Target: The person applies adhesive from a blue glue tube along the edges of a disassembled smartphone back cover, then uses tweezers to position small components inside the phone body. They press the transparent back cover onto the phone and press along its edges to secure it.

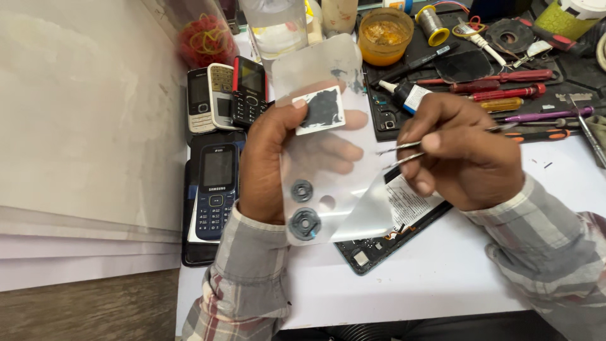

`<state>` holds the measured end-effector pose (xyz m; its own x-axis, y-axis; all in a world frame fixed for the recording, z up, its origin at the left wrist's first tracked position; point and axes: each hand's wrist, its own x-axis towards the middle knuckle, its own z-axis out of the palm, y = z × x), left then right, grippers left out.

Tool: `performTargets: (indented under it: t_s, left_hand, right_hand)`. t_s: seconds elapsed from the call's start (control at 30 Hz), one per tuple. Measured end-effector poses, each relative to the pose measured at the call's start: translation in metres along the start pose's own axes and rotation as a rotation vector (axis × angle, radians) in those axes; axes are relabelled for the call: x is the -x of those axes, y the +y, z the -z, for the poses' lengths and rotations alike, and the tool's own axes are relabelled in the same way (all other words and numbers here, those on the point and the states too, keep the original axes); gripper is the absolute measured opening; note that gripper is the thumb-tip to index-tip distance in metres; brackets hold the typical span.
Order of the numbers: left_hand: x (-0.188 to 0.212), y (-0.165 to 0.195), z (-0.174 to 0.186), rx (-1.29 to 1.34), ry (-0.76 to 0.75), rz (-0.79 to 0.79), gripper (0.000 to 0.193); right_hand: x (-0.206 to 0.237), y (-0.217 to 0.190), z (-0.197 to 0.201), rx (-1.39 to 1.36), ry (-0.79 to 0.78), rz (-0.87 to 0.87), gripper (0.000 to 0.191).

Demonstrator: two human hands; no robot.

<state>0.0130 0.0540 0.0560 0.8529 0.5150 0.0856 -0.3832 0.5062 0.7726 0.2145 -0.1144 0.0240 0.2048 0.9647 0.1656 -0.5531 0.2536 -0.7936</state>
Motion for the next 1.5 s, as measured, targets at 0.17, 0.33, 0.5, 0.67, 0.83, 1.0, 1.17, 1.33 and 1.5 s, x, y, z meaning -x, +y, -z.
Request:
performTargets:
  t_s: [0.17,0.33,0.5,0.67,0.83,1.0,1.17,1.33,1.5]
  left_hand:
    - [-0.002,-0.005,-0.004,0.009,-0.019,0.071,0.044]
    - [-0.006,-0.011,-0.006,-0.084,-0.038,0.051,0.036]
    - [-0.007,-0.013,-0.008,-0.151,-0.012,0.033,0.033]
    - [-0.005,-0.015,-0.01,-0.235,0.001,0.023,0.034]
    - [-0.005,-0.014,-0.008,-0.172,0.015,0.006,0.029]
    - [-0.008,-0.015,0.001,-0.068,0.112,-0.055,0.02]
    - [-0.014,-0.014,0.011,-0.128,0.322,-0.151,0.016]
    - [-0.012,-0.01,0.006,-0.205,0.342,-0.387,0.014]
    - [0.02,-0.001,-0.009,-0.47,0.334,-0.442,0.012]
  right_hand:
    - [-0.001,-0.014,-0.008,-0.025,0.076,0.125,0.015]
    - [-0.001,-0.015,-0.011,0.062,0.15,0.174,0.022]
    - [0.0,-0.005,-0.007,0.183,0.128,0.213,0.015]
    - [-0.001,-0.001,-0.008,0.256,0.169,0.233,0.013]
    - [-0.003,-0.001,-0.015,0.323,0.213,0.302,0.013]
    - [-0.011,-0.012,-0.009,0.627,0.411,0.361,0.012]
    - [-0.026,0.002,-0.002,0.965,0.442,0.095,0.019]
    - [-0.049,0.027,0.0,1.121,0.019,0.166,0.029]
    - [-0.072,0.024,-0.008,1.089,-0.002,0.067,0.038]
